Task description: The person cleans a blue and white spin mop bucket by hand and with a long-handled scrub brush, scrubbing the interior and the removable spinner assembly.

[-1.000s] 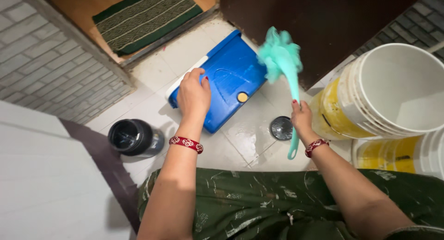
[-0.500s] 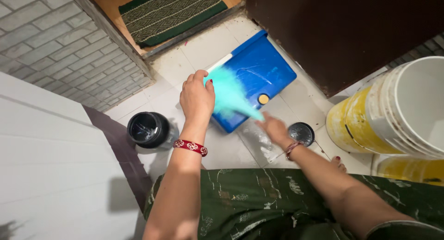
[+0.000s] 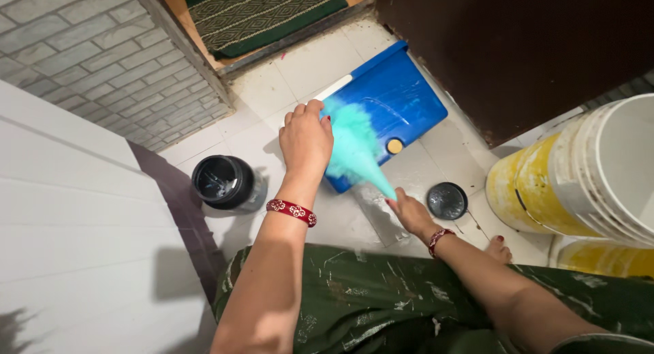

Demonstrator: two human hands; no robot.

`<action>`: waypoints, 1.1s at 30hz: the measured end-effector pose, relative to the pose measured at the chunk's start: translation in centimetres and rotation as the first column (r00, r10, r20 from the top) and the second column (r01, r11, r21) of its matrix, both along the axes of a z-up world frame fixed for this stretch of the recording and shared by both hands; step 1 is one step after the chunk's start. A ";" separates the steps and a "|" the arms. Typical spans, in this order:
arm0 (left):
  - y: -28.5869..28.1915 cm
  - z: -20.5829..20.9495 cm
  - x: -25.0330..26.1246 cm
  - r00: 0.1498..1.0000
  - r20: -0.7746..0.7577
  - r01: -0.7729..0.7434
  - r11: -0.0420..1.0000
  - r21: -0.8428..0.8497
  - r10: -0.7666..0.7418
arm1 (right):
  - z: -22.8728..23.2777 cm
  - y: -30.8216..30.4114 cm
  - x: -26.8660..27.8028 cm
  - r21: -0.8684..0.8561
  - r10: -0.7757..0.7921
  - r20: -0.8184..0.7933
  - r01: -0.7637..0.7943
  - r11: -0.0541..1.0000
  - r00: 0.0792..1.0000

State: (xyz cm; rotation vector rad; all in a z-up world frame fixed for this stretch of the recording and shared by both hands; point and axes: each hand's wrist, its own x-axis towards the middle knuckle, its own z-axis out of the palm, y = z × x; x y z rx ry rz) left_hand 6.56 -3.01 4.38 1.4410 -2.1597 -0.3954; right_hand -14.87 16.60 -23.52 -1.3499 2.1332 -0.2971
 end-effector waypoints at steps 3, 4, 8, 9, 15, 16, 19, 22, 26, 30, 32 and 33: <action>0.6 -0.1 -0.8 0.999 0.023 0.039 0.999 0.017 -0.040 | -0.6 1.0 -2.8 0.047 -0.029 -0.120 0.035 0.998 0.992; 0.8 -0.2 -1.0 0.998 0.032 0.053 0.998 0.026 -0.053 | -0.8 1.4 -4.7 -0.029 -0.070 -0.174 0.066 0.997 0.982; 1.5 -0.5 -1.6 0.991 0.082 0.099 0.993 0.067 -0.105 | -1.8 2.3 -10.1 -0.165 -0.444 0.005 0.439 0.883 0.896; 1.6 -0.7 -1.8 0.989 0.094 0.111 0.992 0.066 -0.117 | -1.8 2.4 -10.5 -0.169 -0.501 0.066 0.505 0.847 0.863; 2.8 -2.9 -3.8 0.966 0.169 0.186 0.980 0.068 -0.195 | -0.8 2.8 -2.7 0.119 -0.261 0.182 0.242 0.963 0.948; 2.8 -3.2 -4.1 0.959 0.186 0.205 0.977 0.059 -0.212 | -0.4 2.9 -2.0 0.131 -0.159 0.240 0.130 0.983 0.958; 3.6 -4.3 -4.7 0.921 0.270 0.239 0.955 0.174 -0.279 | -1.0 3.2 -2.9 0.061 -0.024 0.096 0.018 0.998 0.995; 4.1 -4.9 -4.5 0.919 0.269 0.256 0.954 0.153 -0.290 | -3.4 4.1 -7.0 -0.259 -0.200 0.027 0.200 0.945 0.979; 3.8 -4.9 -3.5 0.917 0.284 0.245 0.958 0.150 -0.280 | -5.2 4.1 -9.8 -0.129 -0.529 0.248 0.569 0.812 0.811; 3.5 -4.3 -3.0 0.906 0.319 0.242 0.958 0.152 -0.279 | -3.4 5.1 -4.9 -0.068 -0.485 0.263 0.518 0.853 0.834; 3.4 -4.0 -3.0 0.907 0.317 0.244 0.959 0.143 -0.278 | -1.6 5.6 -2.2 0.076 -0.329 0.283 0.321 0.944 0.901; 3.3 -4.0 -2.9 0.911 0.307 0.244 0.960 0.139 -0.276 | -0.9 5.6 -1.3 -0.060 -0.154 0.248 0.174 0.983 0.956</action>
